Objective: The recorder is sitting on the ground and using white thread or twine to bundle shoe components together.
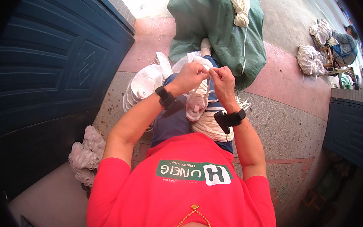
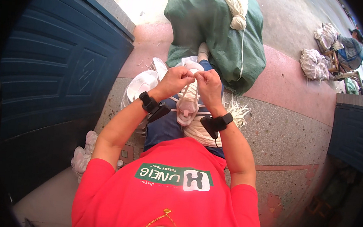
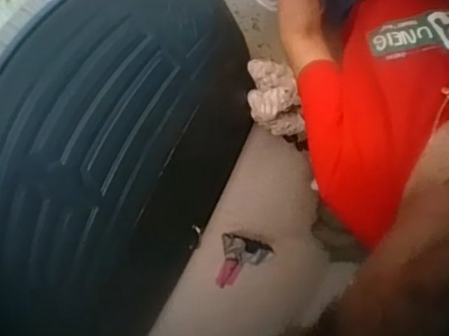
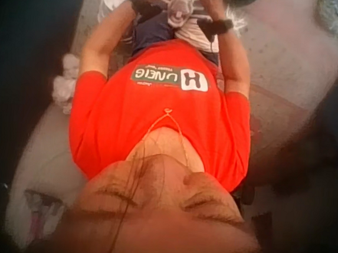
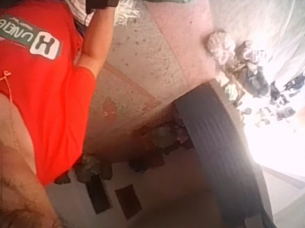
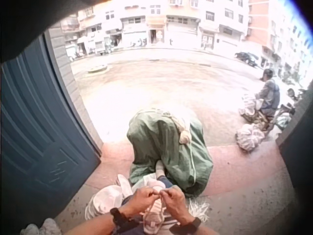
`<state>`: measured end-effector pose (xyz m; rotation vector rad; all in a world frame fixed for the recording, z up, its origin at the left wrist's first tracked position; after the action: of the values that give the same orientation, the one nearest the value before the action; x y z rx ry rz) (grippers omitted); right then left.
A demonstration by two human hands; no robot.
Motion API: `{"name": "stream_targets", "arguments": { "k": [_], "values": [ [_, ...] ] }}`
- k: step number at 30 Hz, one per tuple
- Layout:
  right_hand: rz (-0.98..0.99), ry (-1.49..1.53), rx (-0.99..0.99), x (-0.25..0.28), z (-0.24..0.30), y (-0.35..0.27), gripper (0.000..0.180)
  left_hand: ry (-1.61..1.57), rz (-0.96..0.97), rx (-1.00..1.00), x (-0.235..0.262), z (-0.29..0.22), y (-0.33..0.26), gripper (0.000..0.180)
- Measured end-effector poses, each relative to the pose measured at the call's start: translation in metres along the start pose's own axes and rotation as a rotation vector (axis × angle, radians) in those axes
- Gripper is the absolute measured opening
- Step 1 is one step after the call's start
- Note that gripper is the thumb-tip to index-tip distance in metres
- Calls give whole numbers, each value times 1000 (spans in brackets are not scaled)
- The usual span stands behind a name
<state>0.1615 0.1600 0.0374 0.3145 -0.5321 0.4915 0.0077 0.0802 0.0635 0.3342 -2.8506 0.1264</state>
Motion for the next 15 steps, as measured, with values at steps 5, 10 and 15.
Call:
{"name": "stream_targets", "arguments": {
  "k": [5, 10, 15],
  "values": [
    [12, -92, -210, 10, -63, 24, 41, -55, -88, 137, 59, 88, 28, 20],
    [130, -184, -282, 57, -152, -24, 32, 633, -240, 472, 172, 254, -27, 46],
    [289, -176, -493, 71, -214, -118, 29, 672, -210, 655, 195, 336, -92, 55]
  ]
}}
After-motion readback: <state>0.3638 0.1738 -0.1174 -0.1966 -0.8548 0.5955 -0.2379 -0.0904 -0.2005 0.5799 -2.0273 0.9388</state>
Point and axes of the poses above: each hand's wrist, its own y-axis towards the middle knuckle, its own x-axis out of the back of the hand, z = x × y, the point moved 1 cm from there along y, towards the middle knuckle, and after that the axes turned 8 degrees about -y, right-handed, at the moved point
